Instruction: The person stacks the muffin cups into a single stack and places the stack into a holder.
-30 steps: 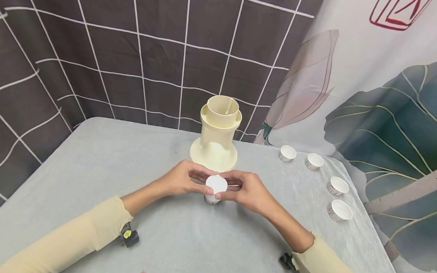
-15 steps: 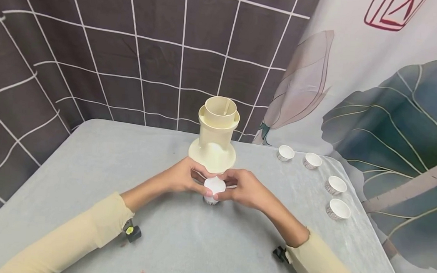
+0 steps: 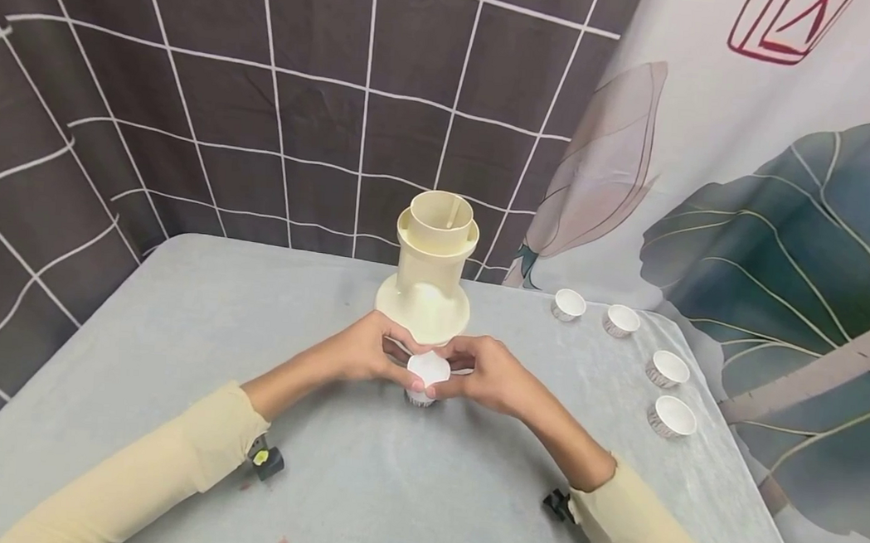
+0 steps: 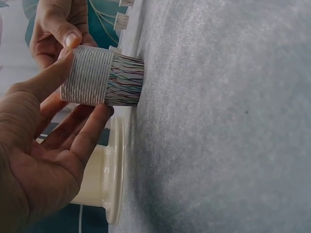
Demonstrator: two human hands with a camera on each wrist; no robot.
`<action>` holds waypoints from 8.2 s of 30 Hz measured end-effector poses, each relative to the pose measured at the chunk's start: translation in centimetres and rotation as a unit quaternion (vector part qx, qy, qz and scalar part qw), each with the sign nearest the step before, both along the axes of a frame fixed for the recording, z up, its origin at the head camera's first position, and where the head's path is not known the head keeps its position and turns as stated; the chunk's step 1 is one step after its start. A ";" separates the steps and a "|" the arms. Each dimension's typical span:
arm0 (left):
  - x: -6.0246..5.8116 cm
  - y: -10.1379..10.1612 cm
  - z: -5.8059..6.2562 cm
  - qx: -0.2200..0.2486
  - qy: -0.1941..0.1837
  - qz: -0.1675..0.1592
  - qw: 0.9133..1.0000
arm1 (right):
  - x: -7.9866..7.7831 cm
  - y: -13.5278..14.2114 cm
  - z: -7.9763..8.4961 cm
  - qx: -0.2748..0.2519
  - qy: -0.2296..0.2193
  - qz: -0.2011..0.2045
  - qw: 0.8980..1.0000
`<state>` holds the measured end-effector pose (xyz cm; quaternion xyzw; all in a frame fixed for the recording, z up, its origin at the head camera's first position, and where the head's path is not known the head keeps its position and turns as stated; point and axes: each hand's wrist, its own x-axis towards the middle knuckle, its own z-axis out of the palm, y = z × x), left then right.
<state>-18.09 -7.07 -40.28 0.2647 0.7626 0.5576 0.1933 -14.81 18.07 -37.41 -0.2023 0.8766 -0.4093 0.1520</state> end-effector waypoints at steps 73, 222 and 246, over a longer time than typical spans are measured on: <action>0.0 -0.3 0.4 -0.025 -0.044 0.021 0.999 | 2.1 24.7 4.0 0.342 -0.074 -0.212 0.913; -0.1 -0.5 0.1 -0.005 -0.051 0.013 0.999 | -16.6 18.7 -5.6 0.225 0.114 -0.261 0.932; -0.3 -0.5 0.0 -0.003 -0.055 0.015 0.998 | -8.0 11.1 0.0 0.134 0.145 -0.241 0.950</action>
